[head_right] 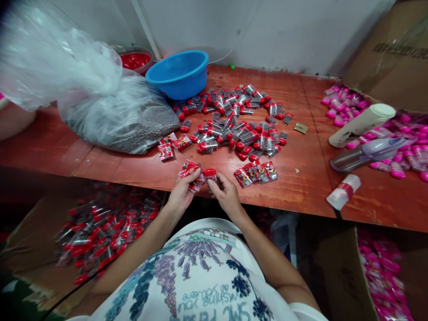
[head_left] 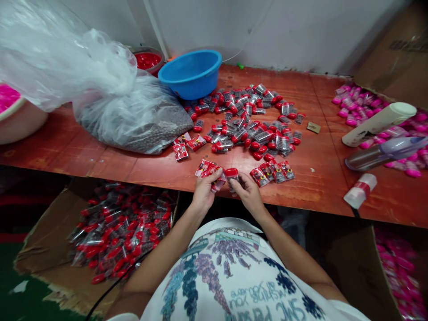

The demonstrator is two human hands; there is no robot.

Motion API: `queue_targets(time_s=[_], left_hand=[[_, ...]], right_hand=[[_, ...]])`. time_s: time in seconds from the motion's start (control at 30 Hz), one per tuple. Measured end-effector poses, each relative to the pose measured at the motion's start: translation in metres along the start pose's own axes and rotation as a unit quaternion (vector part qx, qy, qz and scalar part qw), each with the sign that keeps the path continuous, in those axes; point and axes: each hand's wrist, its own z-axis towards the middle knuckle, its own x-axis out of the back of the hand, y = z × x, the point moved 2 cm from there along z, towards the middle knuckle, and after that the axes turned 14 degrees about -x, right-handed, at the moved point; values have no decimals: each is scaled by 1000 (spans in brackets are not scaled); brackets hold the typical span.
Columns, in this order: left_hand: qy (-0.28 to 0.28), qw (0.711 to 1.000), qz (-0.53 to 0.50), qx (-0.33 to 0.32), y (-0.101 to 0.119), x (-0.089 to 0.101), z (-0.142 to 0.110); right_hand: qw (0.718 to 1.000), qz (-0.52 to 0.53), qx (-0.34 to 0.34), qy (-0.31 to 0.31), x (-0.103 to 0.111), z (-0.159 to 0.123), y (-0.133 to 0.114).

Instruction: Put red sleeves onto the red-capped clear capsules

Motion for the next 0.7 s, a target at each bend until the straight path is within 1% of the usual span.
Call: queue_targets(time_s=[0.1, 0.2, 0.43, 0.57, 0.7], left_hand=[[10, 1000, 6, -16, 1, 0, 1], [22, 1000, 15, -17, 3, 0, 3], [29, 999, 29, -15, 4, -2, 4], [-1, 999, 39, -23, 4, -4, 1], [-36, 998, 43, -43, 4, -6, 1]], right_hand=[[1000, -13, 4, -16, 0, -2, -1], [999, -26, 3, -27, 1, -4, 0], [998, -43, 26, -24, 4, -3, 0], [999, -33, 37, -16, 5, -2, -3], [999, 42, 6, -11, 6, 1, 0]])
